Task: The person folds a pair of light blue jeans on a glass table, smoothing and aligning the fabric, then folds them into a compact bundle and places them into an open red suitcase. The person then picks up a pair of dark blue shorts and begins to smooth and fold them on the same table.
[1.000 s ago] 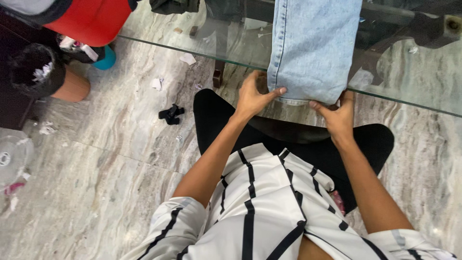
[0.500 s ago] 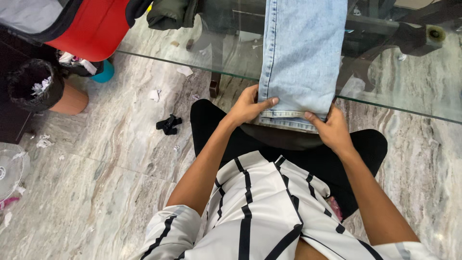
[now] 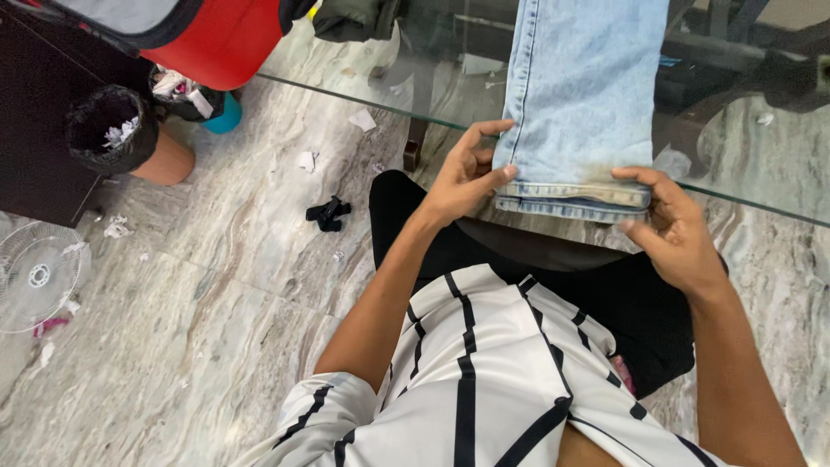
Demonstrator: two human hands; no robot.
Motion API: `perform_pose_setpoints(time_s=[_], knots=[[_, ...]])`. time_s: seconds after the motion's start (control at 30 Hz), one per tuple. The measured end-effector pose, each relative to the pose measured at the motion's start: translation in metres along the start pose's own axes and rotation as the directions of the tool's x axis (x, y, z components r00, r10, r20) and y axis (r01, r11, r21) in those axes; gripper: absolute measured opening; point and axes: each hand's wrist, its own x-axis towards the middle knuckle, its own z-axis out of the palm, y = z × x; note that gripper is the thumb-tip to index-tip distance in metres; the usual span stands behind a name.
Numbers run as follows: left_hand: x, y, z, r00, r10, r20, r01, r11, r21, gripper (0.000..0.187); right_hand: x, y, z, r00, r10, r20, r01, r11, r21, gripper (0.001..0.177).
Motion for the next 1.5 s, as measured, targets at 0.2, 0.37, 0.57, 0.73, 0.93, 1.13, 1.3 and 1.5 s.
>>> perform_pose_setpoints(time_s=[0.2, 0.37, 0.57, 0.73, 0.93, 1.13, 1.3, 1.5], knots=[[0.011, 0.026, -0.02, 0.96, 0.174, 0.221, -0.167, 0.985, -0.05, 0.067, 0.017, -0.014, -0.007, 0.995, -0.05, -0.086, 0.049, 0.999, -0.019, 0.05], [0.034, 0.037, -0.002, 0.962, 0.266, 0.069, -0.264, 0.825, 0.5, 0.052, 0.04, -0.021, -0.008, 0.938, -0.274, -0.211, 0.16, 0.886, -0.436, 0.033], [0.042, 0.051, -0.005, 0.787, 0.552, 0.275, -0.586, 0.534, 0.609, 0.037, 0.061, -0.026, -0.025, 0.925, -0.37, -0.082, 0.359, 0.925, -0.126, 0.023], [0.042, 0.036, -0.015, 0.928, 0.111, 0.357, -0.266, 0.867, 0.422, 0.033, 0.051, -0.013, -0.037, 0.998, 0.034, 0.061, -0.012, 0.941, -0.338, 0.028], [0.056, 0.029, -0.004, 0.955, 0.092, 0.282, -0.226, 0.84, 0.493, 0.056, 0.053, -0.006, -0.035, 0.991, 0.032, 0.128, -0.004, 0.978, -0.209, 0.036], [0.061, 0.059, 0.009, 0.876, -0.261, 0.406, -0.21, 0.553, 0.807, 0.09, 0.064, -0.016, -0.042, 0.9, 0.085, 0.428, 0.018, 0.973, -0.232, 0.073], [0.072, 0.066, -0.01, 0.764, -0.427, 0.483, -0.289, 0.443, 0.849, 0.1, 0.081, -0.008, -0.054, 0.946, 0.257, 0.198, -0.155, 0.894, -0.42, 0.062], [0.107, 0.03, -0.014, 0.991, 0.107, 0.081, -0.13, 0.605, 0.786, 0.057, 0.121, 0.021, -0.025, 0.893, 0.243, -0.378, -0.426, 0.727, -0.539, 0.057]])
